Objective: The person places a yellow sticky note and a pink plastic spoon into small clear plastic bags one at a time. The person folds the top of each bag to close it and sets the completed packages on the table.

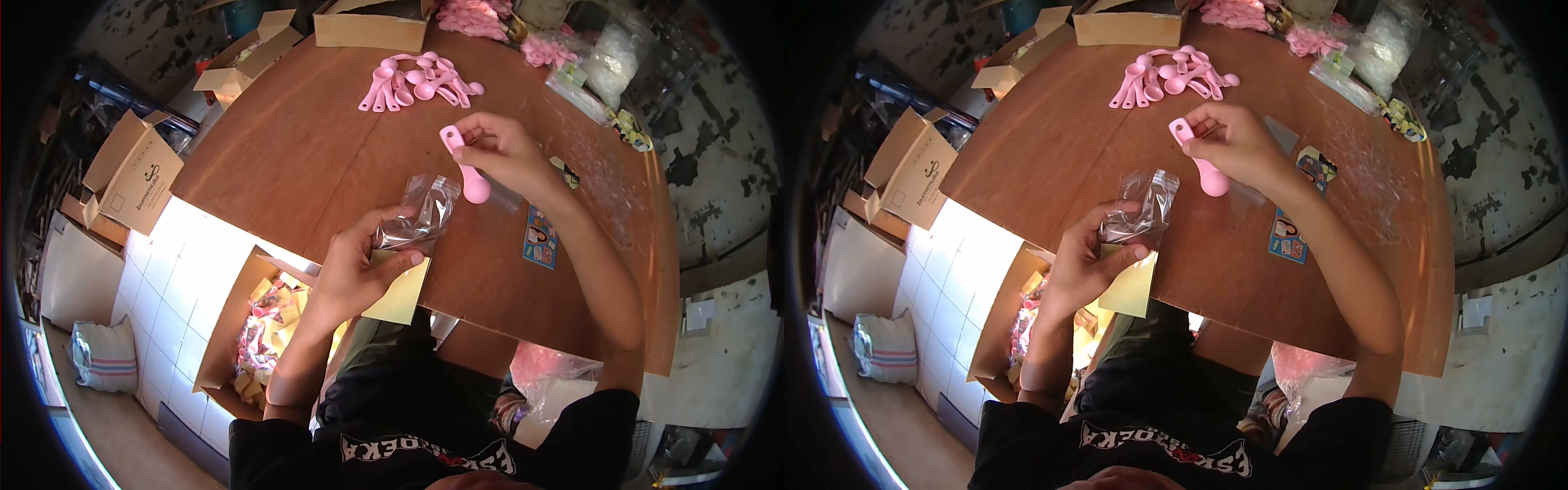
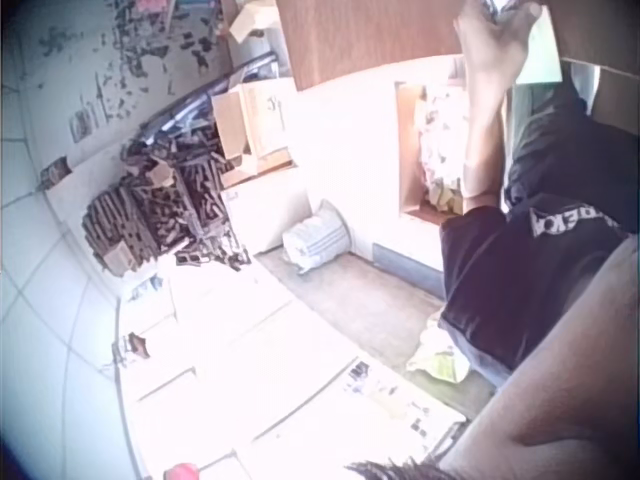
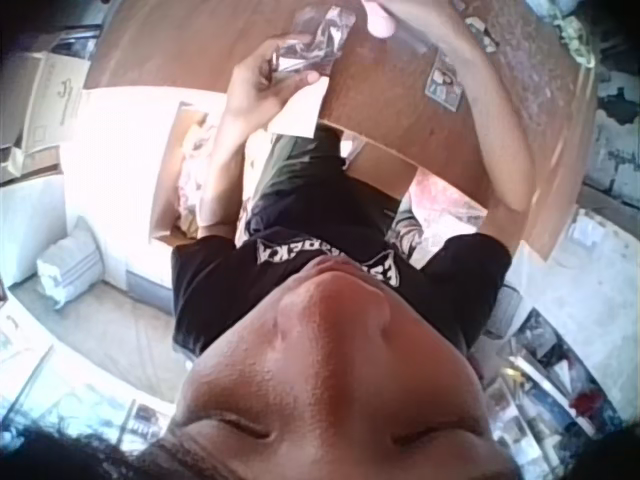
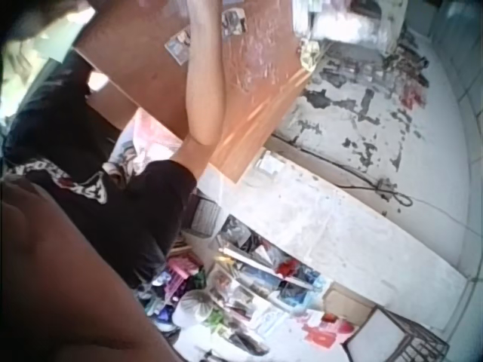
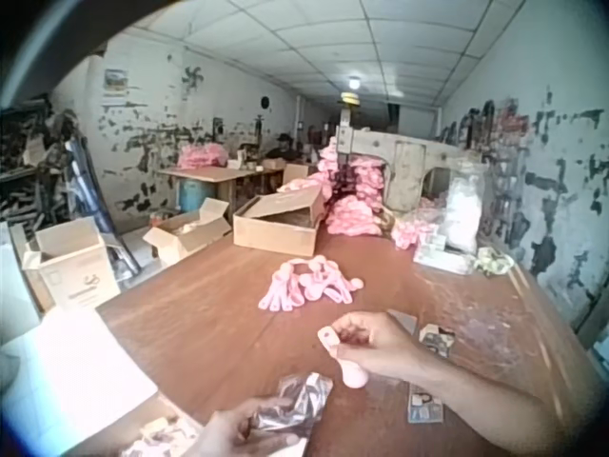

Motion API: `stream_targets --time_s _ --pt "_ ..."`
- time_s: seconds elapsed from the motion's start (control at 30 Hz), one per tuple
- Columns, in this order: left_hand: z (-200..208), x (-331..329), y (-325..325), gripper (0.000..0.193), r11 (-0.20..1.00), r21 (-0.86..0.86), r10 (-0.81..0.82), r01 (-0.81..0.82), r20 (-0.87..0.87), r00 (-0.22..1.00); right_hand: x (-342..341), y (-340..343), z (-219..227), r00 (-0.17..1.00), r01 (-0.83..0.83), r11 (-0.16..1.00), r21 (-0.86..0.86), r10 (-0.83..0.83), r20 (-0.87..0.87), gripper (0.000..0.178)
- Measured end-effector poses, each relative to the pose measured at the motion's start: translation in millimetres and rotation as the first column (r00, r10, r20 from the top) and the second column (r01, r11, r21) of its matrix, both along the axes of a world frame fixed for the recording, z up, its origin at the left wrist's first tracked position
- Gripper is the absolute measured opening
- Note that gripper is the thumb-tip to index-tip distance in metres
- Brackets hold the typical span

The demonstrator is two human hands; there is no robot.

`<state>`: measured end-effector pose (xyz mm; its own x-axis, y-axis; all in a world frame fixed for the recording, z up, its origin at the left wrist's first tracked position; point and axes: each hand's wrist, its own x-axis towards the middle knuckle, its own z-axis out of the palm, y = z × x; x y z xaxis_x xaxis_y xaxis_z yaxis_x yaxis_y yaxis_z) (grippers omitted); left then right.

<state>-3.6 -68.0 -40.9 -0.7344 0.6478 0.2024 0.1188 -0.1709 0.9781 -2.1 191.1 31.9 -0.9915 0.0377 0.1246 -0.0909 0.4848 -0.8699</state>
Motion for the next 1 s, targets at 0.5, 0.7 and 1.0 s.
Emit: stream_targets --time_s 0.5,0.7,1.0 --pt "5 24 33 0.052 0.992 -0.009 -0.125 0.125 -0.107 0.986 102 -31 36 0.861 0.101 0.916 -0.388 -0.276 -0.427 0.035" --pt "4 29 32 0.047 0.992 0.088 -0.077 0.096 -0.195 0.978 98 -42 23 0.911 0.096 0.929 -0.358 -0.227 -0.345 0.031" --pt "12 29 27 0.037 0.991 0.072 -0.110 0.113 -0.047 0.993 96 -53 18 0.911 0.085 0.982 -0.171 -0.146 -0.385 0.024"
